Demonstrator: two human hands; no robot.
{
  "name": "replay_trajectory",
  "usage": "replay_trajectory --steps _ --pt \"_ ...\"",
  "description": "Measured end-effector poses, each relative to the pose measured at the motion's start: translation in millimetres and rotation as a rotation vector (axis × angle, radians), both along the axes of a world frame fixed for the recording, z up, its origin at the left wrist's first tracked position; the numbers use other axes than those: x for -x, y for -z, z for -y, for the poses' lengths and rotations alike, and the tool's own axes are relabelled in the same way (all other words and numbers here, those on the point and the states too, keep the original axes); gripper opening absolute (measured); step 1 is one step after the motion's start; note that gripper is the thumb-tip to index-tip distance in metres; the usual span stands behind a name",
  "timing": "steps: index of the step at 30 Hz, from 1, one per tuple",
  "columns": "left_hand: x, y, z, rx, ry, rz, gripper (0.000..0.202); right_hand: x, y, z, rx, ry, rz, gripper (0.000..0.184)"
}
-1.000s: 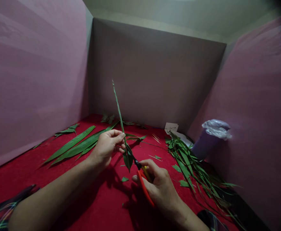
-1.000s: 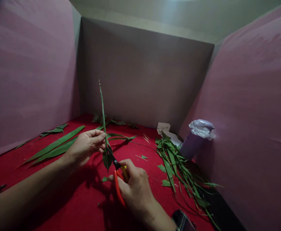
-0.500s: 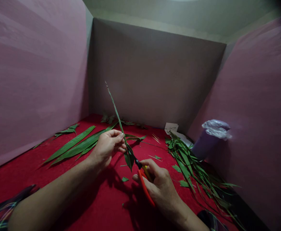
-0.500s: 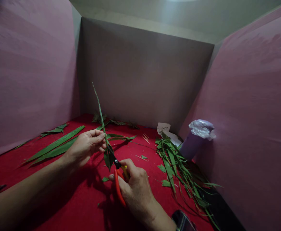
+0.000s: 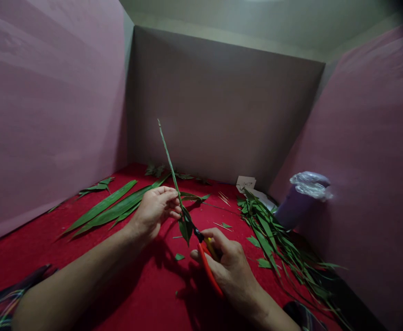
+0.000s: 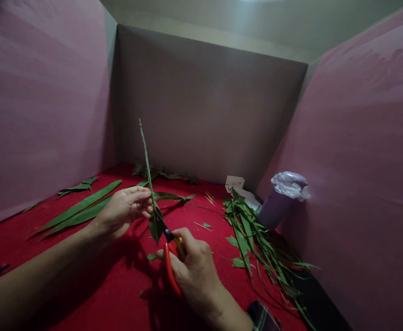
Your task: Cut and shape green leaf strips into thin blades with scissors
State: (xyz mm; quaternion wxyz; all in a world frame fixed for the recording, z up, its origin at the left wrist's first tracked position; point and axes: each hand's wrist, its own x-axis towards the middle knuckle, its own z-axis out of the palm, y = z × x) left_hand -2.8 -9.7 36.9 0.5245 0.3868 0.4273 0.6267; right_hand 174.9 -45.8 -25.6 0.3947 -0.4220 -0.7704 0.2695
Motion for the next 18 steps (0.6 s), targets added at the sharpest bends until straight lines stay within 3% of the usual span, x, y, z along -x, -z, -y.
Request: replay_trajectory --steps 18 --pt "0.7 0.5 -0.5 -0.003 0.000 -0.021 0.007 0.2 -2.1 1.9 -0.014 0.004 0.028 0.020"
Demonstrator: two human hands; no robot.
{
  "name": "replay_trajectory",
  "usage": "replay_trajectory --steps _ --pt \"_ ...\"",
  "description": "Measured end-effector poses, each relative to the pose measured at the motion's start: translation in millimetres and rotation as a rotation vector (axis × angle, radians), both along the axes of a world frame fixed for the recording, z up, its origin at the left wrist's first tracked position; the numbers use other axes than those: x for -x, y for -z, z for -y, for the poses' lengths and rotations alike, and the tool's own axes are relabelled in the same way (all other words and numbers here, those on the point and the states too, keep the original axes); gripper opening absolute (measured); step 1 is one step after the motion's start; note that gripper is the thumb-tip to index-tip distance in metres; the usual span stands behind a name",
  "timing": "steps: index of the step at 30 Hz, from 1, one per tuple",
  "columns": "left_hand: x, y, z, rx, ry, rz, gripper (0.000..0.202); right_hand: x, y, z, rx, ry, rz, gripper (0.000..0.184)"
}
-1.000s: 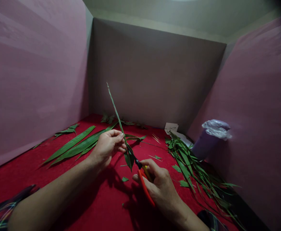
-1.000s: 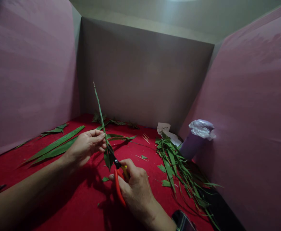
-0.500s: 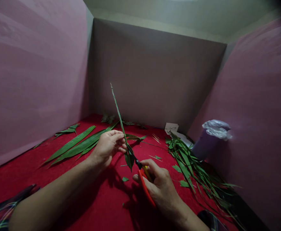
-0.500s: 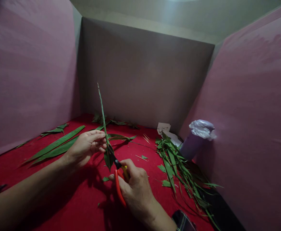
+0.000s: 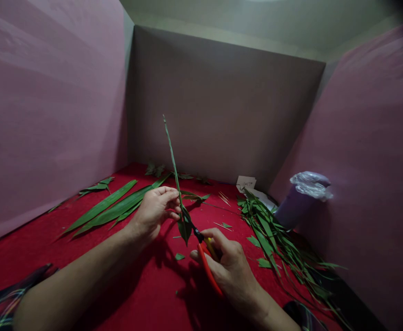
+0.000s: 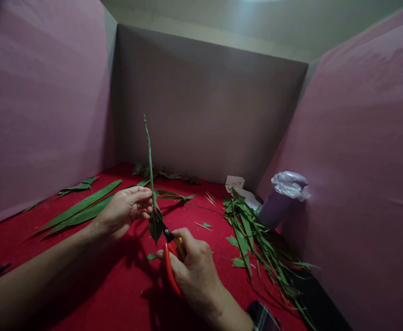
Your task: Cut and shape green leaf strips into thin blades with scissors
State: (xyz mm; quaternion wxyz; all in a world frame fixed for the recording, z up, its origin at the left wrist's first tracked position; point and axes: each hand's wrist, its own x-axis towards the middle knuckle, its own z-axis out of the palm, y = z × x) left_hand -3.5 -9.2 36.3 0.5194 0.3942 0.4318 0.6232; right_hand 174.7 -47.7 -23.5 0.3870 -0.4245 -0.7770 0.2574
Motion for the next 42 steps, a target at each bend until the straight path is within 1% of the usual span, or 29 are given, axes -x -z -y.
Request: replay_trajectory --steps 4,8,13,19,29,35,42 --pt "0.9 2.8 -0.2 -0.003 0.014 -0.010 0.009 0.4 -1.0 0.6 -0.004 0.012 0.027 0.020" --pt "1.0 4.6 -0.1 -0.034 0.039 -0.023 0.020 0.4 -2.0 0.9 -0.017 0.016 0.041 0.021" --pt "1.1 5.7 -1.4 -0.060 0.019 -0.058 0.028 0.1 -1.2 1.1 -0.023 0.009 0.069 0.023" --pt "1.5 6.8 -1.6 -0.080 -0.004 -0.086 0.024 -0.1 0.2 0.4 -0.047 0.015 0.078 0.024" --pt "1.9 3.3 1.2 -0.073 -0.024 -0.124 0.014 -0.7 0.8 0.7 -0.057 0.028 0.093 0.023" --pt "2.7 5.4 -1.7 -0.086 -0.062 -0.086 0.015 -1.5 2.1 0.6 -0.083 0.033 0.107 0.021" --pt "5.3 8.8 -5.0 -0.089 -0.034 -0.095 0.016 -0.5 -0.1 0.8 -0.095 0.040 0.091 0.021"
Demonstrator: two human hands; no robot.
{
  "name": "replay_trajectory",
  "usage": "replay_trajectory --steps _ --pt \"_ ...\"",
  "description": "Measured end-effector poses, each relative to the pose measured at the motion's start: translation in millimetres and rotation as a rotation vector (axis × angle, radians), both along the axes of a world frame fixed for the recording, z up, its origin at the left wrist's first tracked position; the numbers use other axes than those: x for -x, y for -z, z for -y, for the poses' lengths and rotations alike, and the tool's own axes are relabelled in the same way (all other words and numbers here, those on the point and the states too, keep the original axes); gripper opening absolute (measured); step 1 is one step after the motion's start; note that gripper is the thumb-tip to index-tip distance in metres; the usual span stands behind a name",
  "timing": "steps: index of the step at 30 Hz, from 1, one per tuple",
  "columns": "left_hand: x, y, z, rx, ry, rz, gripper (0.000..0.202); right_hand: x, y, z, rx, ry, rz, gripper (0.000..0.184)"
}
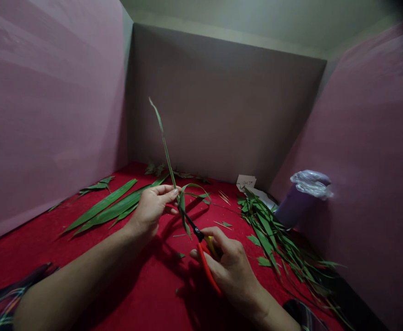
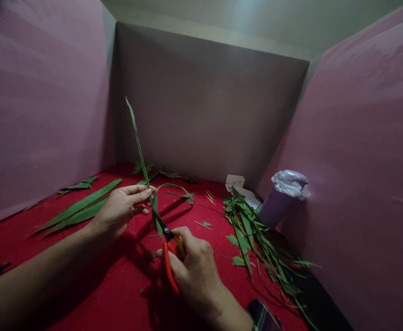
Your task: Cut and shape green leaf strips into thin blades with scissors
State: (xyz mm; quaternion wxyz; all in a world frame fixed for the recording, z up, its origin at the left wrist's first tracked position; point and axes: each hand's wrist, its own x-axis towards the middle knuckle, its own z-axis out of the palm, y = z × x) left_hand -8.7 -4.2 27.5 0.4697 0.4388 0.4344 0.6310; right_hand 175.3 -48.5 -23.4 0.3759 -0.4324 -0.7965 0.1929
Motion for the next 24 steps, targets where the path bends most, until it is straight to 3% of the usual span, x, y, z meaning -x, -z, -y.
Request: replay_trajectory --steps 24 --pt "-1.4 -0.7 1.6 0.036 0.066 0.004 0.011 -0.6 -2.3 2.1 -0.006 -0.020 -0.008 0.021"
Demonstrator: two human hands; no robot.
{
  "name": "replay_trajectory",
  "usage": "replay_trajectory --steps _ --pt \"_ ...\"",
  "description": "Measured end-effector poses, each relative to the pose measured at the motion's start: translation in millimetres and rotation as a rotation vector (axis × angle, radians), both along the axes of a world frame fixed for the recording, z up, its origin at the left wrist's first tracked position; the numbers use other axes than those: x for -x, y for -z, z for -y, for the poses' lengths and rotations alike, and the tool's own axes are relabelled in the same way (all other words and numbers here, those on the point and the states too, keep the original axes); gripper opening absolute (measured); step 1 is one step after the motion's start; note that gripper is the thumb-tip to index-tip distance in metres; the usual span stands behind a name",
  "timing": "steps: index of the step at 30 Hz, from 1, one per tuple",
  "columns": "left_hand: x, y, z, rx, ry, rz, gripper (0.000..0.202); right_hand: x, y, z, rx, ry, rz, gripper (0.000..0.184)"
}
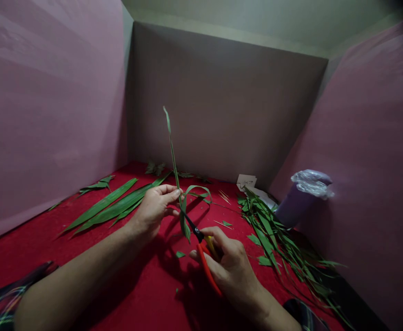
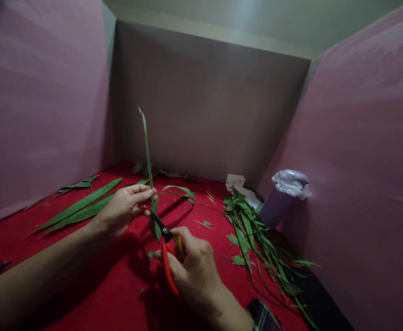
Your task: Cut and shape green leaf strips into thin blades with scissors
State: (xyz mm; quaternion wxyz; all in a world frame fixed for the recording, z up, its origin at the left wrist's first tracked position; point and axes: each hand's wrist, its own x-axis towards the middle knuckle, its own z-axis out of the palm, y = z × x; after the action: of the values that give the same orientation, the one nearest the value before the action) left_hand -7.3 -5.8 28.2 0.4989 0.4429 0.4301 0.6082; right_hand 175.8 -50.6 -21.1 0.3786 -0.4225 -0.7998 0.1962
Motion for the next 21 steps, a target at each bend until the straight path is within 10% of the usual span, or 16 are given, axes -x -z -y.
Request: replay_trajectory --steps 21 --pt "-1.5 0.8 0.2 0.003 -0.015 0.074 0.013 1.1 1.8 2.3 -0.055 -0.044 0.053 0.020"
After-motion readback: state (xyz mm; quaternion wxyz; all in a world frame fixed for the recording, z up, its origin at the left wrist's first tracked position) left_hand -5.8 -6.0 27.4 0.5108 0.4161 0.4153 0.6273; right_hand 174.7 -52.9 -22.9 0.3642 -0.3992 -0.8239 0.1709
